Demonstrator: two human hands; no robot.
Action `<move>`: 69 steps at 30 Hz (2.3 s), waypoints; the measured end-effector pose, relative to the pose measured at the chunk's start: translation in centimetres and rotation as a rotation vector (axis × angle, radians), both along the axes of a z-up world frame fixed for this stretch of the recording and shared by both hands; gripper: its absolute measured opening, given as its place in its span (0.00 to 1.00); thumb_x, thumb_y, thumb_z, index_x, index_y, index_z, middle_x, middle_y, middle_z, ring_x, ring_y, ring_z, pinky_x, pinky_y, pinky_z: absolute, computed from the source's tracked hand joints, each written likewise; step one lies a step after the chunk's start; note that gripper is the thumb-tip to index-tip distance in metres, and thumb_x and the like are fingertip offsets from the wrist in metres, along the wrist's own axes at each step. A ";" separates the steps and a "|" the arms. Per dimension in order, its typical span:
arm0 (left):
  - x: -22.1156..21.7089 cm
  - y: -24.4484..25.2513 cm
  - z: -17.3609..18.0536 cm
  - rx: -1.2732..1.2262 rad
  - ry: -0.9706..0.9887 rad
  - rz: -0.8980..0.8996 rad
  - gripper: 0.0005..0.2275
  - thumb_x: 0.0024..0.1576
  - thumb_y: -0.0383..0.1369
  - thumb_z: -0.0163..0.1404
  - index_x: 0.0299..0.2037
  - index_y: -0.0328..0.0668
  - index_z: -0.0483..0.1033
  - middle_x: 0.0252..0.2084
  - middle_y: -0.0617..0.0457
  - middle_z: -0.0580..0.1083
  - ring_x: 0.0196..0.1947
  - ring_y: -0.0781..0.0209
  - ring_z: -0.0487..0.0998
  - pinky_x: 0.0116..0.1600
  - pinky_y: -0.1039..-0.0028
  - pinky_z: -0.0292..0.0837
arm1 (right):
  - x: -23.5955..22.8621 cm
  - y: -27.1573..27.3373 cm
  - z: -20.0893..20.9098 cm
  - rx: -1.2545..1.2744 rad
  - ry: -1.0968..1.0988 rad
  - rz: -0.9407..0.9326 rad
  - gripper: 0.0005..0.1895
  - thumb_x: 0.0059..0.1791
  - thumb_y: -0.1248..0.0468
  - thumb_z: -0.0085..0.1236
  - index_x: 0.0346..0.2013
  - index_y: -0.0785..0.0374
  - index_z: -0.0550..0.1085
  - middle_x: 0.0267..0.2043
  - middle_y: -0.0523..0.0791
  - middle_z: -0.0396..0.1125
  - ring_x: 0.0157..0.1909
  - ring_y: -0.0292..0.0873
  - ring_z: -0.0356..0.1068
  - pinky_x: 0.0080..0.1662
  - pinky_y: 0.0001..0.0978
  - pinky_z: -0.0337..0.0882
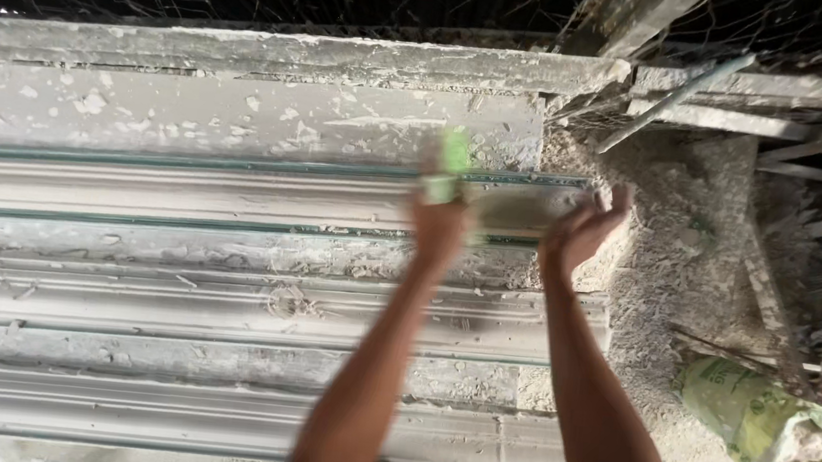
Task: The person scrapes excess plaster from decorative molding strips using a putty knife and then brushes the dust away with a hand brush.
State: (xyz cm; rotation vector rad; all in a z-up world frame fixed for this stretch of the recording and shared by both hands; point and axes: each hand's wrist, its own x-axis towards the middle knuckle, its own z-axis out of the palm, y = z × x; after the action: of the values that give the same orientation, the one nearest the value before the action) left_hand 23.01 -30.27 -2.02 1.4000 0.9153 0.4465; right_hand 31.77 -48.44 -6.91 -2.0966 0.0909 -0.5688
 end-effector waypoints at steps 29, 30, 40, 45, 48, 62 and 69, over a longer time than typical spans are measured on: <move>-5.6 -9.6 12.1 0.073 -0.244 -0.413 0.25 0.65 0.42 0.45 0.74 0.76 0.59 0.68 0.60 0.71 0.64 0.56 0.74 0.63 0.67 0.74 | -0.7 -11.7 7.4 0.429 0.921 0.339 0.40 0.60 0.39 0.39 0.78 0.58 0.46 0.77 0.68 0.38 0.74 0.78 0.44 0.63 0.84 0.49; -7.0 -7.2 12.8 -0.021 -0.052 -0.244 0.31 0.58 0.43 0.53 0.74 0.70 0.58 0.64 0.45 0.72 0.60 0.50 0.77 0.61 0.64 0.75 | -0.9 -13.3 7.0 0.426 0.934 0.371 0.41 0.59 0.38 0.39 0.78 0.57 0.44 0.77 0.68 0.36 0.73 0.80 0.43 0.60 0.87 0.49; -15.4 4.3 -8.6 1.351 0.249 -0.455 0.09 0.60 0.17 0.46 0.28 0.18 0.76 0.21 0.33 0.72 0.24 0.43 0.78 0.35 0.59 0.70 | -4.4 -13.9 8.0 0.246 0.885 0.481 0.37 0.59 0.47 0.48 0.78 0.56 0.51 0.76 0.70 0.36 0.74 0.80 0.39 0.64 0.80 0.48; -4.9 -12.8 5.8 0.103 -0.144 -0.577 0.25 0.62 0.54 0.37 0.58 0.46 0.73 0.56 0.40 0.74 0.58 0.43 0.76 0.64 0.58 0.66 | -8.2 -9.3 15.5 0.290 0.604 0.562 0.39 0.60 0.47 0.44 0.76 0.71 0.48 0.75 0.73 0.36 0.76 0.78 0.35 0.68 0.78 0.39; -7.8 -11.3 10.1 -0.104 -0.582 -0.487 0.26 0.66 0.41 0.48 0.74 0.54 0.58 0.60 0.37 0.71 0.44 0.52 0.76 0.43 0.67 0.78 | -10.3 -9.4 17.4 0.399 0.583 0.523 0.35 0.61 0.47 0.41 0.76 0.65 0.50 0.77 0.68 0.38 0.76 0.76 0.37 0.68 0.78 0.40; -38.9 11.0 10.8 -0.344 -0.186 -0.014 0.31 0.58 0.30 0.55 0.73 0.58 0.59 0.40 0.50 0.78 0.32 0.65 0.79 0.29 0.82 0.68 | -32.4 14.8 16.0 0.679 1.364 1.030 0.32 0.55 0.45 0.41 0.70 0.57 0.63 0.60 0.55 0.69 0.53 0.54 0.73 0.47 0.53 0.77; -60.6 24.0 15.3 -0.237 -0.401 0.344 0.28 0.58 0.31 0.52 0.70 0.44 0.62 0.44 0.52 0.75 0.42 0.62 0.73 0.43 0.70 0.69 | -53.3 31.8 12.7 0.742 1.248 1.268 0.09 0.51 0.69 0.62 0.41 0.64 0.69 0.30 0.46 0.65 0.29 0.41 0.63 0.34 0.35 0.61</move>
State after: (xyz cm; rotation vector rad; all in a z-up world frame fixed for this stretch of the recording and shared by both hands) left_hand -37.63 -6.28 13.28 0.8933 0.8443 0.8179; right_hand -21.48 -16.63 5.81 -1.1014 -0.2729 1.3338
